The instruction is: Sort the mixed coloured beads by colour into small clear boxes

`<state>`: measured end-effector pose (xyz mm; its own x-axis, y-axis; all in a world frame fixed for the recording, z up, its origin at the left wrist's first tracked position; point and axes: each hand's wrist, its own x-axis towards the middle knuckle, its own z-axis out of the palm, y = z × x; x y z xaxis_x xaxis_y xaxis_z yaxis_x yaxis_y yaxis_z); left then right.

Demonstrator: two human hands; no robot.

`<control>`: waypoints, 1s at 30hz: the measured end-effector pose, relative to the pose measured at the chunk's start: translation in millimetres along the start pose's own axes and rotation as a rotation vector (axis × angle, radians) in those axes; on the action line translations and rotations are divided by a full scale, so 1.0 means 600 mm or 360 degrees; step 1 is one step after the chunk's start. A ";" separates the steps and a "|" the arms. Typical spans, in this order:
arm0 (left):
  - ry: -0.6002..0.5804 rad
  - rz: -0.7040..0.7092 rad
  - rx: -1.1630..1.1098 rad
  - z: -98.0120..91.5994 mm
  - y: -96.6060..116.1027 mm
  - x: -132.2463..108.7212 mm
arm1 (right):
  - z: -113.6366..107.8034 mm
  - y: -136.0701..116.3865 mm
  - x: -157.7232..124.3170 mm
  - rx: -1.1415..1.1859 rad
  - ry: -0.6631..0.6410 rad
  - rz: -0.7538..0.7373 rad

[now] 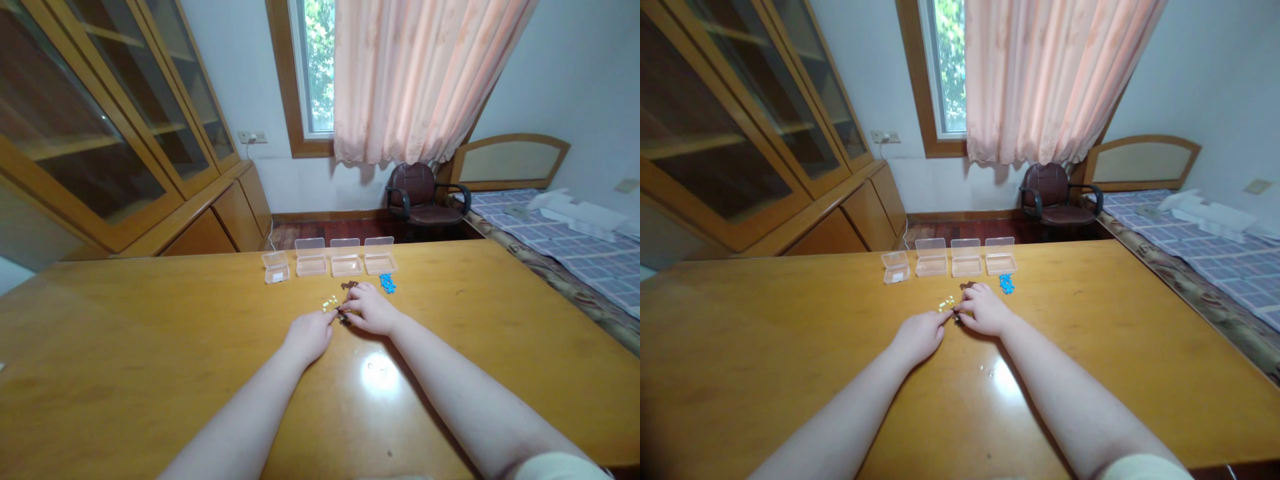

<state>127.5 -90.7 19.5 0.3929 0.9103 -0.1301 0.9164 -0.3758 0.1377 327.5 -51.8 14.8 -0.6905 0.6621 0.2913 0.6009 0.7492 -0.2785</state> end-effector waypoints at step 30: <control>0.0553 0.0517 -0.0117 -0.006 -0.032 0.049 | 0.005 0.026 -0.005 -0.0002 0.0038 -0.0040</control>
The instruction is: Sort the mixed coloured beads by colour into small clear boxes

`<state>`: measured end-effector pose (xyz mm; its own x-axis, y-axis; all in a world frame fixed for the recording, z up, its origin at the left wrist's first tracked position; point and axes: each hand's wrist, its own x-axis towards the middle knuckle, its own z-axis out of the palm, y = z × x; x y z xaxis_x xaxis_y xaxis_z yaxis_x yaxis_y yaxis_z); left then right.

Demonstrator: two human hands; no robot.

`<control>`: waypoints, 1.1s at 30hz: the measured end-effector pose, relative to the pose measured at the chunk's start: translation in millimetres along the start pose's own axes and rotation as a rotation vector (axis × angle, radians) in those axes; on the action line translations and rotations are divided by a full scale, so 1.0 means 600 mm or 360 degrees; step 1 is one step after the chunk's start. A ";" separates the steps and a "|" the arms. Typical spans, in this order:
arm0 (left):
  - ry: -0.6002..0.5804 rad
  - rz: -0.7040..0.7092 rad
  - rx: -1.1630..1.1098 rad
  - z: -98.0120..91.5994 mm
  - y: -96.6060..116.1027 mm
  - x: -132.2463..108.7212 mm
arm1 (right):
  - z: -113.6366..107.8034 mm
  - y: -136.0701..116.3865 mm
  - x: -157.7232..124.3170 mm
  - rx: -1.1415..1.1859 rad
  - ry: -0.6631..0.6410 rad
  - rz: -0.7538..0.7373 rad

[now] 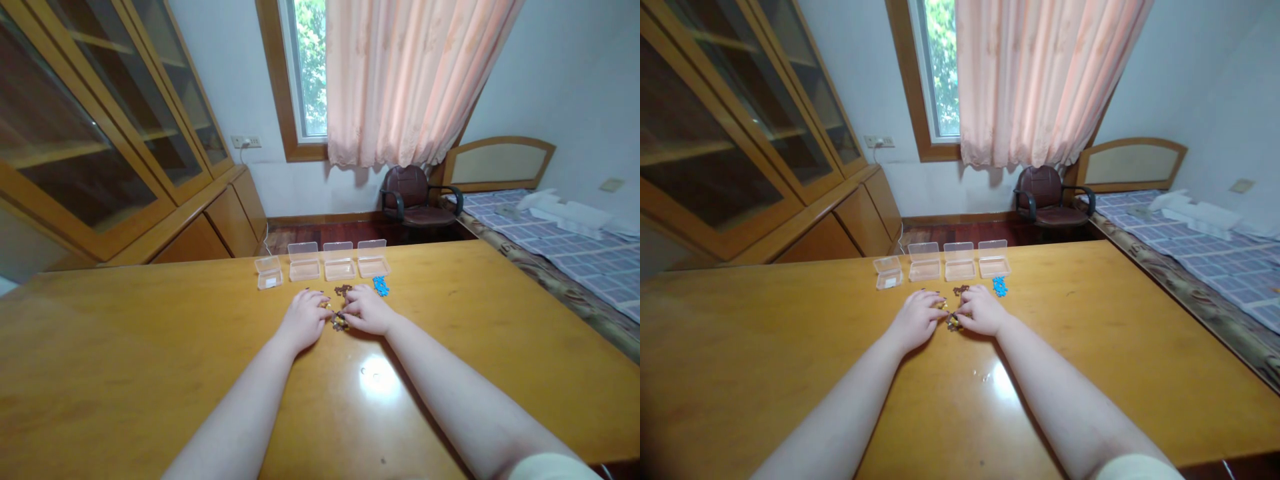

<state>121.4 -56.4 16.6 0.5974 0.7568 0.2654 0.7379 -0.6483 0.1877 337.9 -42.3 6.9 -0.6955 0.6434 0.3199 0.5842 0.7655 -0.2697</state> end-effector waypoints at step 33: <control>-0.0173 0.0293 -0.0085 -0.001 -0.006 0.000 | 0.004 0.014 0.000 -0.0164 -0.0001 0.0412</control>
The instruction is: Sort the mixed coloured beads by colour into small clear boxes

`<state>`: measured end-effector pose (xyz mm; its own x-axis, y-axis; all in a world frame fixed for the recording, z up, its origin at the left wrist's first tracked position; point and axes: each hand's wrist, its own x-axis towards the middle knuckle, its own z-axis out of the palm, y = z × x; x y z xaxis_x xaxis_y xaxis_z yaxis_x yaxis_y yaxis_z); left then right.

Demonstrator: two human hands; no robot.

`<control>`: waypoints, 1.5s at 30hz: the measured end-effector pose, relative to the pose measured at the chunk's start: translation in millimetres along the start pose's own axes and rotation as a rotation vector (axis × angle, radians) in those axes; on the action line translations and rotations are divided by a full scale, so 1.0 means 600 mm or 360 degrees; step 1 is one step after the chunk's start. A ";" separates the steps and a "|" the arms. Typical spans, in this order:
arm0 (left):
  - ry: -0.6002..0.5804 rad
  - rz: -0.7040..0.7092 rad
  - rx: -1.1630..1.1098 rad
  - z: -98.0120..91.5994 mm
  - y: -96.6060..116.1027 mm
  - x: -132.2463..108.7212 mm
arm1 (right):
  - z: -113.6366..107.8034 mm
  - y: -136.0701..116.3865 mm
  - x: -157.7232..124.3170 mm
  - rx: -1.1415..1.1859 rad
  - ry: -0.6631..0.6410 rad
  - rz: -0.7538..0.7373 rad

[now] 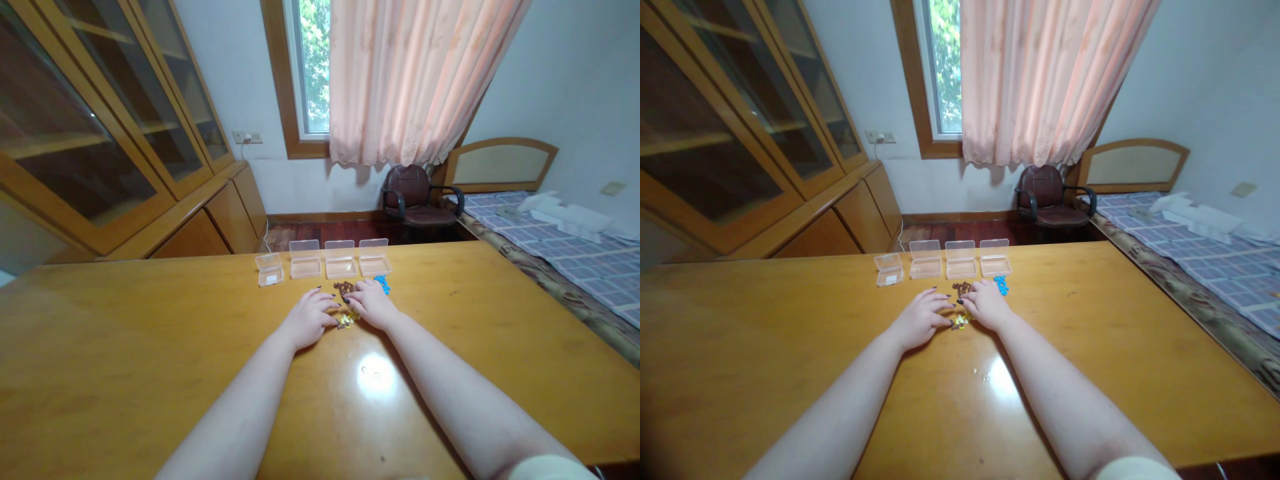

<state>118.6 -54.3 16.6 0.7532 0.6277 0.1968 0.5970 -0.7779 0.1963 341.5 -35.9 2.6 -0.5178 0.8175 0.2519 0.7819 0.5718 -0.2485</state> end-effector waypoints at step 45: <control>0.0115 -0.0084 -0.0053 0.017 -0.007 0.007 | 0.004 0.015 -0.007 0.0436 0.0230 -0.0242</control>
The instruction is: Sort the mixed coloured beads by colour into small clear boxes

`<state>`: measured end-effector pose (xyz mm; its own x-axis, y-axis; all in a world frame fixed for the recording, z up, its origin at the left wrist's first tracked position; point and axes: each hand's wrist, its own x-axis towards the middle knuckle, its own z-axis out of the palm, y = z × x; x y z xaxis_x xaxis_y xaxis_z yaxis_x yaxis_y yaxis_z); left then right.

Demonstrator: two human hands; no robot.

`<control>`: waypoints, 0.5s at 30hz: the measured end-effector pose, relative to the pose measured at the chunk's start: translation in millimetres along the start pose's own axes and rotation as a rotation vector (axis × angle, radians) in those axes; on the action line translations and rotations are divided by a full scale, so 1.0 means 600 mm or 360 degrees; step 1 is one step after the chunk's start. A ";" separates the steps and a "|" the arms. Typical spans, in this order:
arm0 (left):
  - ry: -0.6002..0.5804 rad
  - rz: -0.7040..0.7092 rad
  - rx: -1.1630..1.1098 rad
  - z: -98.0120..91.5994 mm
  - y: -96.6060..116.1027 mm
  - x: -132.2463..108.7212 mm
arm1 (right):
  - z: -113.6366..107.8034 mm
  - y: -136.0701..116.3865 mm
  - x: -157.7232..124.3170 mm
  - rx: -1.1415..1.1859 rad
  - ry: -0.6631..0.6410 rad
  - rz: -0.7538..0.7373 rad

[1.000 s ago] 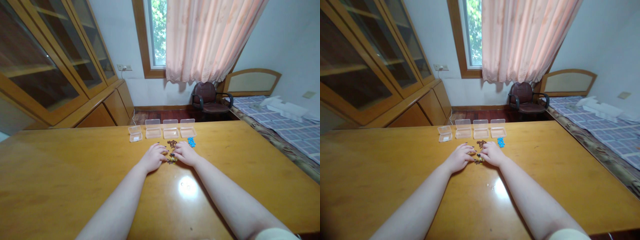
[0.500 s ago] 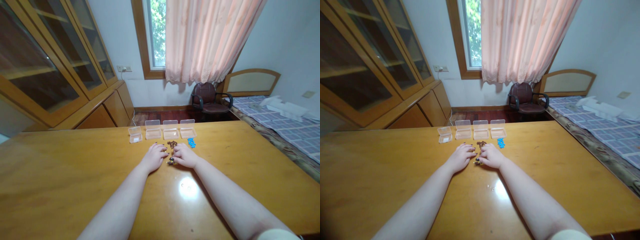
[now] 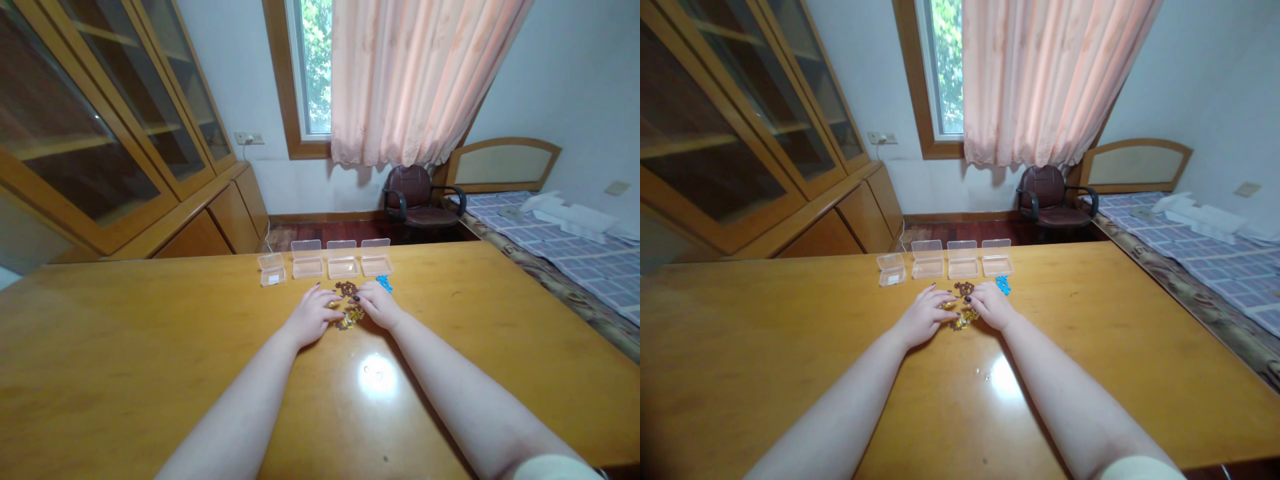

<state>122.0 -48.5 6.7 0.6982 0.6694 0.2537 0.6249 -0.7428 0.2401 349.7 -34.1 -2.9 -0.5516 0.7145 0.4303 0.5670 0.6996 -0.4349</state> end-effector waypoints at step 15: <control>0.0012 0.0135 -0.0135 0.008 -0.012 -0.005 | -0.005 -0.005 0.007 0.0066 -0.0260 -0.0221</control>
<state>116.8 -45.2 -0.3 0.7446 0.6045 0.2832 0.5317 -0.7936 0.2959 347.7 -33.1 2.4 -0.7163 0.6000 0.3562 0.4546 0.7885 -0.4141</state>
